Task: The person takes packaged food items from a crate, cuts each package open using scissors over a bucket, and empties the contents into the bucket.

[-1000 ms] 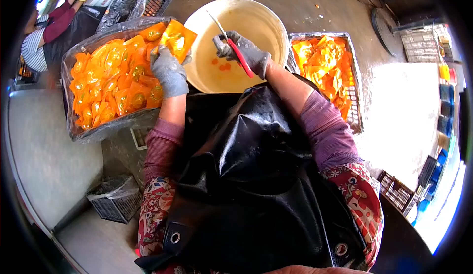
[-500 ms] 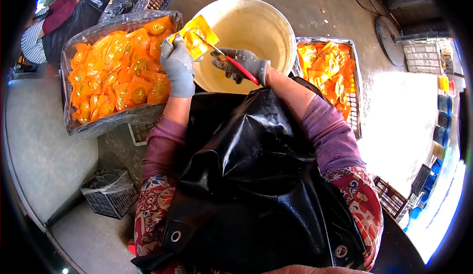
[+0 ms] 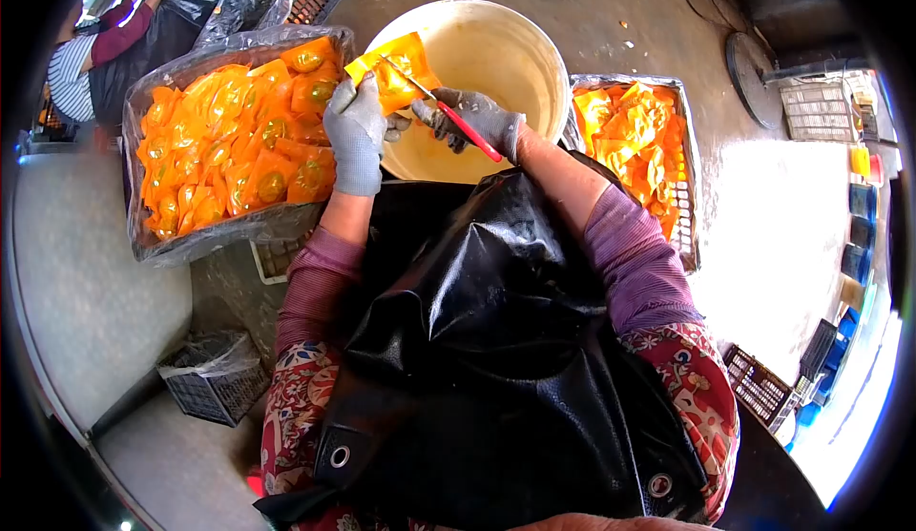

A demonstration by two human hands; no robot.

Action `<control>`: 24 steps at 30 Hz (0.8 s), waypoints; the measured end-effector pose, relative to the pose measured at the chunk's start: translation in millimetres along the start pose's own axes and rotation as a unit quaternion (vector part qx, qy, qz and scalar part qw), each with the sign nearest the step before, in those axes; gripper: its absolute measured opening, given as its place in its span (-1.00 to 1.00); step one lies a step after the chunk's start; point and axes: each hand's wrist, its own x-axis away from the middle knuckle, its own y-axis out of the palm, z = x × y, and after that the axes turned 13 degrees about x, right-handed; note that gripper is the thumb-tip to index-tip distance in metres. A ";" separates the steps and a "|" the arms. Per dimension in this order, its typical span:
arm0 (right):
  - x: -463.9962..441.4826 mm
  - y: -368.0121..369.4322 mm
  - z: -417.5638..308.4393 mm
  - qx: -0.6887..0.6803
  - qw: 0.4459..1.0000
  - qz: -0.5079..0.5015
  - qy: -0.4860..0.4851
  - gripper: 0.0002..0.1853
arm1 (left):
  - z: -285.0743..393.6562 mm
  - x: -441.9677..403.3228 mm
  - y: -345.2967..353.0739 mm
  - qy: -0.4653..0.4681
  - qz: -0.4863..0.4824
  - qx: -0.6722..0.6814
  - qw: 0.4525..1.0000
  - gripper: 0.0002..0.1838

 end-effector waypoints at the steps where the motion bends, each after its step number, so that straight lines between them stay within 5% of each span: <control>1: 0.1 -3.1 2.6 -0.034 0.999 -0.017 0.026 -0.49 | -3.2 -3.8 -0.9 -0.001 0.001 -0.003 1.000 -0.73; 4: 30.2 -9.4 -28.4 0.037 0.998 -0.029 0.031 -0.49 | -11.3 -16.9 -6.7 0.006 0.022 0.000 1.000 -0.77; 7: 15.6 -8.6 -4.0 -0.124 0.990 -0.067 -0.028 -0.52 | -3.5 -12.7 -6.3 -0.005 0.030 -0.025 0.999 -0.85; 10: 5.9 -3.6 -5.0 0.030 0.999 0.021 -0.022 -0.53 | -42.8 -36.5 -25.5 0.200 -0.026 -0.167 0.965 -0.89; 14: 25.2 -16.9 -18.5 0.047 0.997 -0.068 0.001 -0.56 | -25.4 -27.3 -14.8 0.159 -0.014 -0.067 0.985 -0.88; 17: 25.2 -13.5 -15.7 -0.073 0.994 -0.078 0.008 -0.57 | -28.2 -27.6 -20.3 0.263 -0.055 -0.119 0.956 -0.90; 18: -4.7 -11.6 29.9 -0.230 0.966 -0.113 -0.026 -0.55 | -30.4 -30.5 -23.0 0.311 -0.082 -0.174 0.931 -0.90; 20: -13.3 -9.6 45.6 -0.183 0.979 -0.081 -0.042 -0.52 | -34.2 -39.6 -32.0 0.402 -0.138 -0.284 0.859 -0.90; 23: 26.1 -12.8 -20.3 0.045 0.999 -0.023 0.008 -0.49 | -36.6 -39.1 -22.5 0.215 -0.039 -0.101 0.970 -0.91; 24: 30.5 -13.7 -27.5 0.060 0.998 -0.017 0.006 -0.49 | -4.9 -17.1 -7.0 0.044 0.006 -0.045 0.998 -0.90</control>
